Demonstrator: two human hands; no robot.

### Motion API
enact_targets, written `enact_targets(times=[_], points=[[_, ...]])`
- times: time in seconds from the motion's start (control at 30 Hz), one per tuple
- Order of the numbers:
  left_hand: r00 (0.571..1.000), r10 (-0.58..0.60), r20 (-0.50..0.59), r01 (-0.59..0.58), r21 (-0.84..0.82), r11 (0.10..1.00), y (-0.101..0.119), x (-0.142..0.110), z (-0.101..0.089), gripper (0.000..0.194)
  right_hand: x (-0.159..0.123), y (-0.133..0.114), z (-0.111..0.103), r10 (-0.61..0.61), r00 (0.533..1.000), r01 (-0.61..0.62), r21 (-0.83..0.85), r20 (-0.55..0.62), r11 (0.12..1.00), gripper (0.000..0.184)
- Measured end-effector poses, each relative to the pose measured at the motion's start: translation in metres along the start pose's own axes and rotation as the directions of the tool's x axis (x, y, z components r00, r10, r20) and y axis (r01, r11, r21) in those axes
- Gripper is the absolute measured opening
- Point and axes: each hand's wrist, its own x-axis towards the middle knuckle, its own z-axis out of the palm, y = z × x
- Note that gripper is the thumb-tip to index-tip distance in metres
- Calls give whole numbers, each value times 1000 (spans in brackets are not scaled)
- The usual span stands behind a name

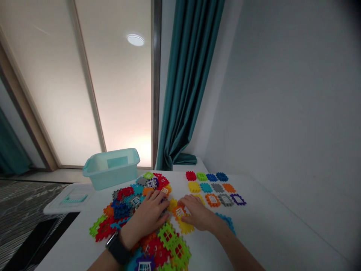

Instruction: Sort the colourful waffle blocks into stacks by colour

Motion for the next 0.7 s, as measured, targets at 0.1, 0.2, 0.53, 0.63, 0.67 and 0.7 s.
enact_targets(times=[0.1,0.2,0.53,0.63,0.67,0.7], points=[[1000,1,7,-1,-10,1000,1,0,-1,21,-2,0,2,0,1000,0,21,-3,1000,34],[1000,-9,17,9,-26,1000,0,0,-2,23,-3,1,4,-22,1000,22,34,2,999,42],[1000,13,-16,-13,23,1000,4,-3,-4,20,-3,0,6,-73,996,78,104,-48,992,42],[1000,16,-16,-16,28,999,4,-4,-6,21,-3,-5,7,-38,995,50,135,-94,990,30],[1000,16,-15,-16,26,1000,4,-4,-7,21,-3,-7,8,-24,994,40,143,-109,989,26],[1000,13,-15,-13,22,1000,4,-4,-7,21,-2,-8,9,-14,992,33,151,-123,988,21]])
